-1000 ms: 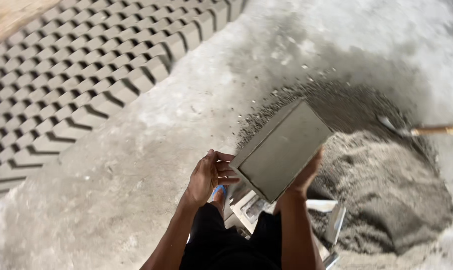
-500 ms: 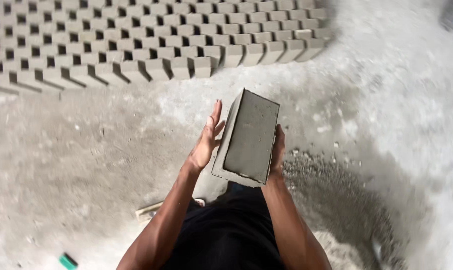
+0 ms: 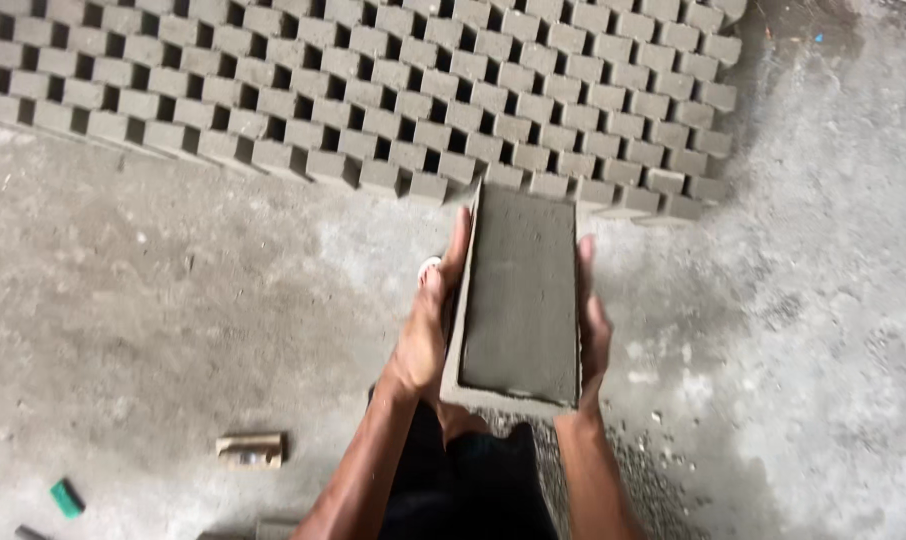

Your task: The person scoops concrete into a metal mold, levels the surface with a trowel, and compacts it using a wooden block. They then flip the mold to release the formed brick onto a stack of similar bricks on the ground.

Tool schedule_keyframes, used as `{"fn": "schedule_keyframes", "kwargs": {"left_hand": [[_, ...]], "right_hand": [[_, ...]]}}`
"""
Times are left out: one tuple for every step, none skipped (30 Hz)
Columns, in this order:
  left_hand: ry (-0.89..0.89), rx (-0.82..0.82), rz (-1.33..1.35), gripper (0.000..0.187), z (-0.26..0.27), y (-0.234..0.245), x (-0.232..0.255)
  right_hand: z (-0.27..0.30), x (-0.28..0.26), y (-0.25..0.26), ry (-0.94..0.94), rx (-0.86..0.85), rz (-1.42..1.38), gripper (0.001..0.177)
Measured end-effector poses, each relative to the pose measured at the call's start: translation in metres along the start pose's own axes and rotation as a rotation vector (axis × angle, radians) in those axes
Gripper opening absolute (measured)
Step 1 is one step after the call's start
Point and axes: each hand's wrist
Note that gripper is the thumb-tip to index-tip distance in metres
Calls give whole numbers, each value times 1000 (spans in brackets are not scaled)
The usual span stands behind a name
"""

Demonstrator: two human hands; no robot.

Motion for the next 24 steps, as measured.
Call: {"fn": "schedule_keyframes", "kwargs": {"left_hand": [[51,26,-87,69,-18,1,-9],[102,52,-175,76,-37,3,-22],[91,46,-176,76,-51,15,-63],[140,21,-104,68,-64,28,-107],[220,12,-30,62,-67,40,-149],[241,22,-29,62,-84,52,-188],[253,28,-46,63,-90,61,-225],[265,32,-62,63,-92,70,-262],[295,40,-61,63,-98,76,-293],[357,64,-53,64,-103,82,-324],[425,87,-43,65,-105,88,-354],[462,94,-39,65,-109,95,-387],[483,104,-70,63,-111,103,-419],[504,114,-101,61,-110,109,-449],[550,121,-91,61,-109,114,-477],[574,121,-128,58,-107,119,-504],[578,116,-170,56,-110,128,-531],[604,121,-167,56,-110,133,-555],[606,116,-210,53,-109,137,-576],[608,111,-252,51,-109,141,-596],[630,116,-249,51,-111,148,-615],[630,109,-290,49,-113,154,-633],[622,101,-334,48,-117,162,-650],[635,104,-332,48,-110,163,-673]], "right_hand": [[-26,-5,4,2,-51,-33,67],[-55,-10,10,5,-102,-66,62],[-89,-11,21,15,-109,-67,62],[-126,-10,36,29,-168,-95,58],[-154,-3,54,15,-208,-126,54],[-197,-2,67,-4,-195,-130,54],[-229,6,85,33,9,-96,54],[-259,14,105,64,213,-50,59],[-292,25,135,40,233,-53,59],[-321,37,166,88,-5,-117,52],[-347,51,198,130,-236,-187,46],[-376,63,225,107,-206,-195,46],[-402,75,251,124,-251,-128,49],[-425,89,278,140,-298,-61,52],[-444,91,282,111,-262,-68,52],[-463,93,286,118,-250,-9,53],[-489,94,286,136,-257,52,55],[-512,101,306,117,-240,47,55],[-533,106,325,111,-267,93,54],[-551,111,342,104,-296,138,54],[-562,114,345,86,-282,135,54],[-571,116,346,24,-165,153,51],[-582,116,345,-32,-53,173,48],[-593,115,343,-43,-46,172,48]]}}
Point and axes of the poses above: each hand's wrist, its own z-axis away from the middle knuckle, its own y-axis out of the back of the hand, x = y × z, and after that the axes turned 3 degrees about -y, right-handed
